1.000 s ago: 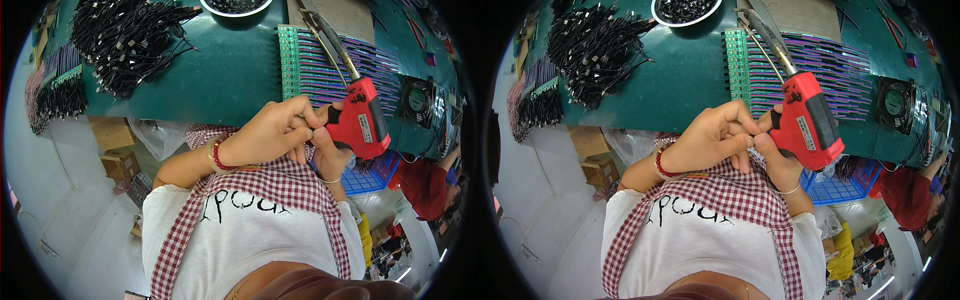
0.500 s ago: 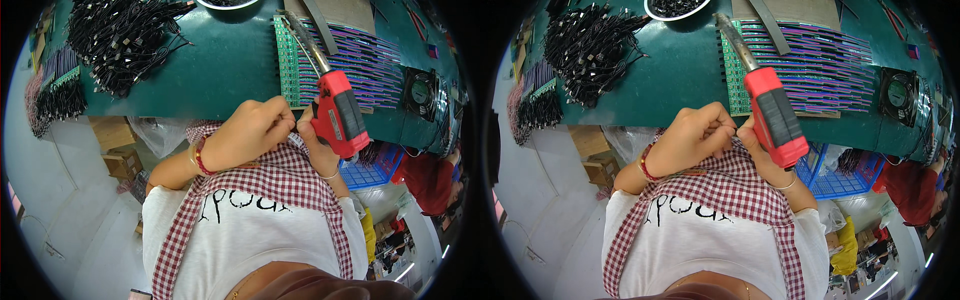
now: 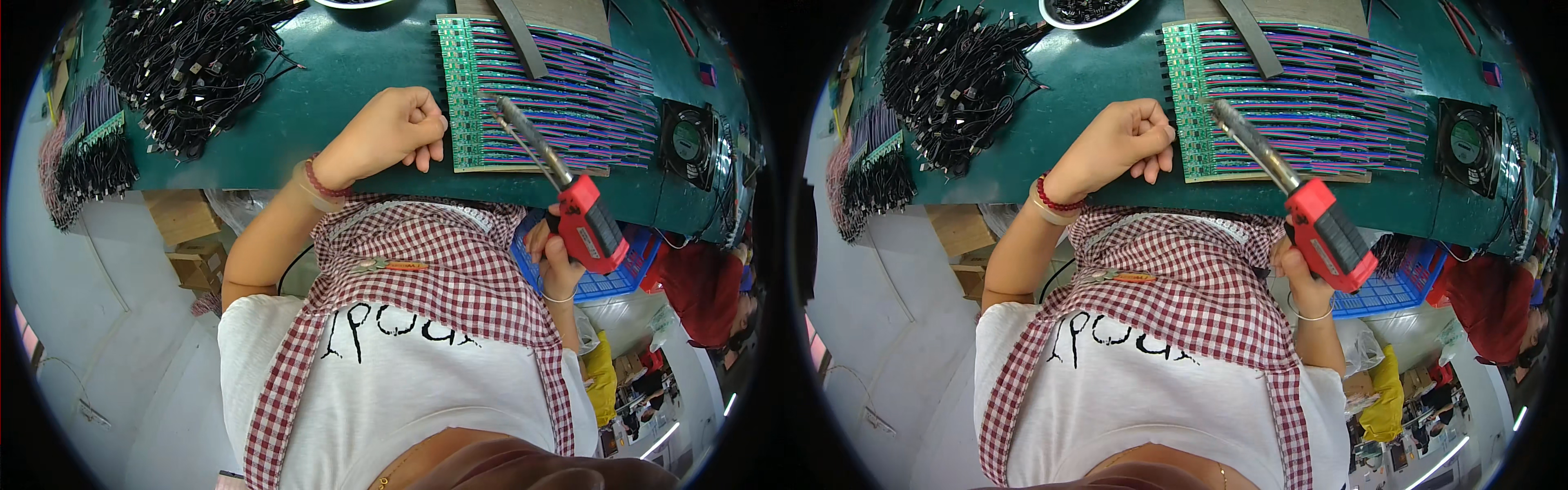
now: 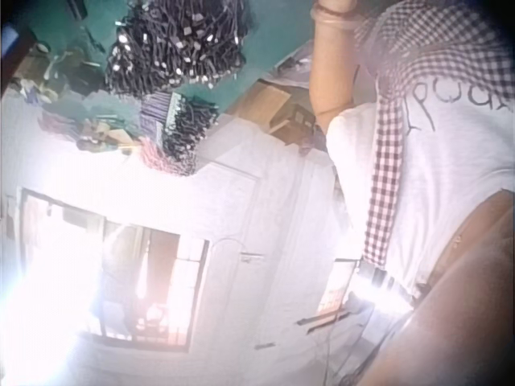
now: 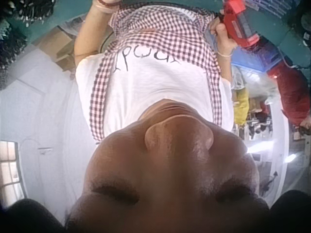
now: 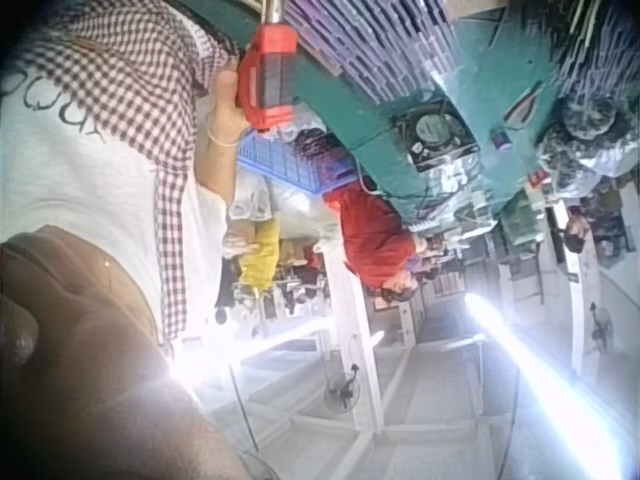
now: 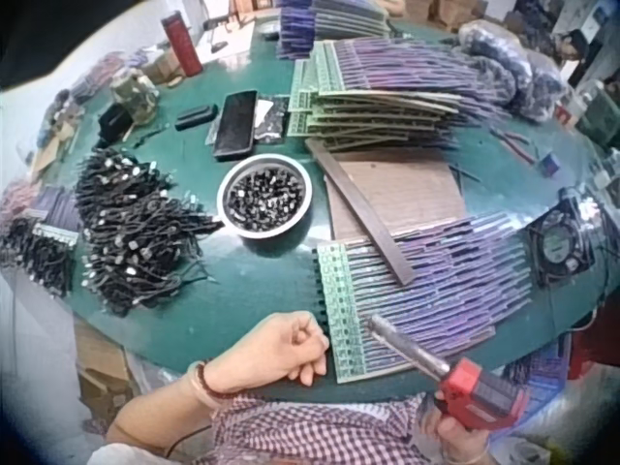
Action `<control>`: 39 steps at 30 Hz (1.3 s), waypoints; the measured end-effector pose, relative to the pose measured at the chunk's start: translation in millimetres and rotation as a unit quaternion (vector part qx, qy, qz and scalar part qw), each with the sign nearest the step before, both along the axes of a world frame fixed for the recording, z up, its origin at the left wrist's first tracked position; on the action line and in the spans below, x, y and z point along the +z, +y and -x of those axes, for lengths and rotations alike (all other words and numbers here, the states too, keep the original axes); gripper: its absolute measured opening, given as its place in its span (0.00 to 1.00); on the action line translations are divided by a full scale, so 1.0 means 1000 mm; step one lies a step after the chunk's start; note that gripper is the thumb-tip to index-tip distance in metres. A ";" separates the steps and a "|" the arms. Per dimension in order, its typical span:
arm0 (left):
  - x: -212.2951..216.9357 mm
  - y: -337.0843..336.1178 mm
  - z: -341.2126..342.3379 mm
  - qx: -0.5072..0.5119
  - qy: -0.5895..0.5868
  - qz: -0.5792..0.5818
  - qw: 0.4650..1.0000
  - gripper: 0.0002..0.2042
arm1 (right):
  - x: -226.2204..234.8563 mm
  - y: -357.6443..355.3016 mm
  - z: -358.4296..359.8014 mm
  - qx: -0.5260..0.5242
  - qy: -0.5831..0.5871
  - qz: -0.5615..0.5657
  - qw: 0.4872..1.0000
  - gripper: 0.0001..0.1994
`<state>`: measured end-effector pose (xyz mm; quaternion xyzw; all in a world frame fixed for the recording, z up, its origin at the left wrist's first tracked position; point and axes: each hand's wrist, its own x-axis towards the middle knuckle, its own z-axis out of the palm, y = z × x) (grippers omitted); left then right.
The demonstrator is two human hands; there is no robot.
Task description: The person picks small components from a dish by hand, positions them onto circuit board strips, and solders them using a soldering gun.
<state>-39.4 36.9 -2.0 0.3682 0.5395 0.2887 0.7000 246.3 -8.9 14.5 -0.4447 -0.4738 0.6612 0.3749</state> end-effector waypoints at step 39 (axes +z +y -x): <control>-0.001 0.002 -0.001 -0.010 0.012 0.006 1.000 0.07 | -0.012 -0.028 -0.018 0.036 -0.078 0.018 0.996 0.22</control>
